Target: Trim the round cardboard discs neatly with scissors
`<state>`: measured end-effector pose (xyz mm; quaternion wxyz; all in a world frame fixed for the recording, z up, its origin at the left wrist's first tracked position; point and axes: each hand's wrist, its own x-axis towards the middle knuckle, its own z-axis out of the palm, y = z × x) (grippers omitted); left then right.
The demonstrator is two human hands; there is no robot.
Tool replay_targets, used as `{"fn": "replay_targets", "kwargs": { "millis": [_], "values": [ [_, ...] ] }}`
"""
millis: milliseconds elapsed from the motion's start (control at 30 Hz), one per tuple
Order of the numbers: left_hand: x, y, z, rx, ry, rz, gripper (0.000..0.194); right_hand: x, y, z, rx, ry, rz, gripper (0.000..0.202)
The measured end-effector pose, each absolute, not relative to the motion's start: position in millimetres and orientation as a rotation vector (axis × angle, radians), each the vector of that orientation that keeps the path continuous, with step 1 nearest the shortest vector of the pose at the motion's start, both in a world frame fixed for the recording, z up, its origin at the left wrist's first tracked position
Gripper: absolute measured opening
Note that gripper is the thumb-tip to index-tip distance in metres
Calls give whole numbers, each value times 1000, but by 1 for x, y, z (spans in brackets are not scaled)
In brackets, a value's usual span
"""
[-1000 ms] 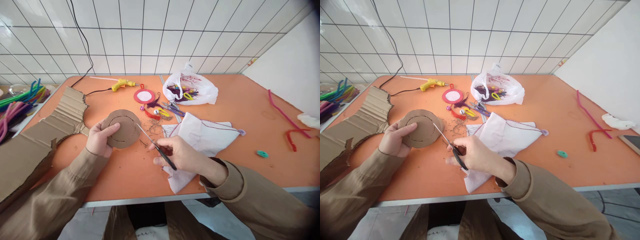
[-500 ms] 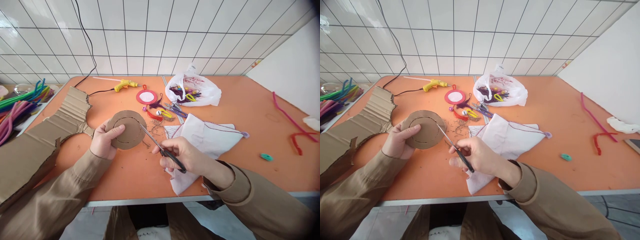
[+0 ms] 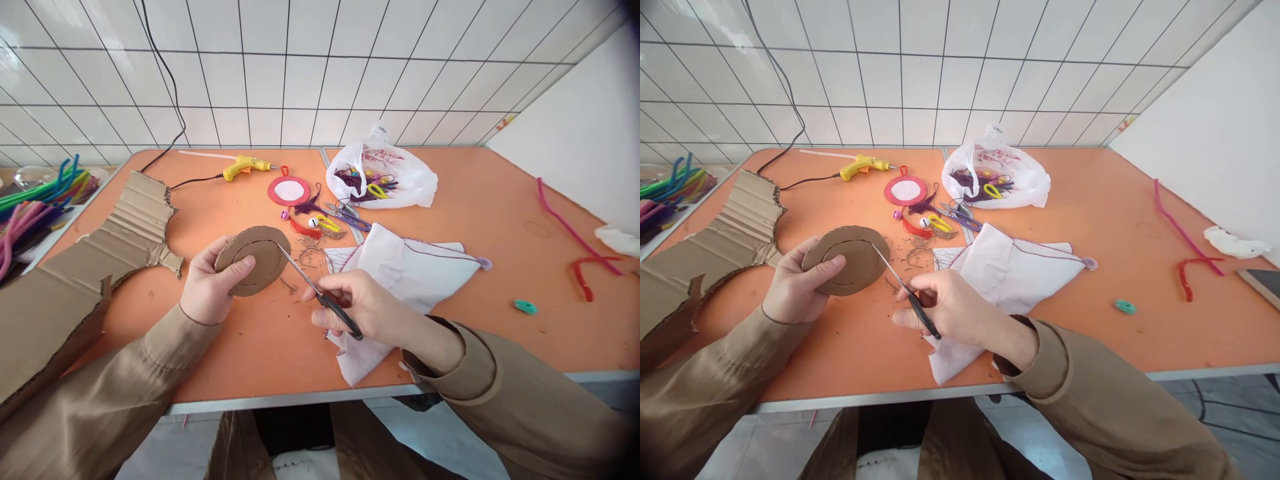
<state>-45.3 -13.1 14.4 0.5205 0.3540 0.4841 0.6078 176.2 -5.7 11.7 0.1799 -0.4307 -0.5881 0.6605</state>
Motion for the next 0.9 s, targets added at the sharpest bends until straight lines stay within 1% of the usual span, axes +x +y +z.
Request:
{"fn": "replay_targets", "kwargs": {
  "millis": [467,700,900],
  "values": [
    [-46,-14,7,1168,1244,1432,27,174,-7,17,-1226,-1667,1884,36],
    [-45,-15,9,1201,1256,1409,21,176,-7,15,-1225,-1663,1901,35],
    [-44,-15,5,1188,1276,1413,23,174,-9,15,-1205,-1636,1917,36]
  ]
}}
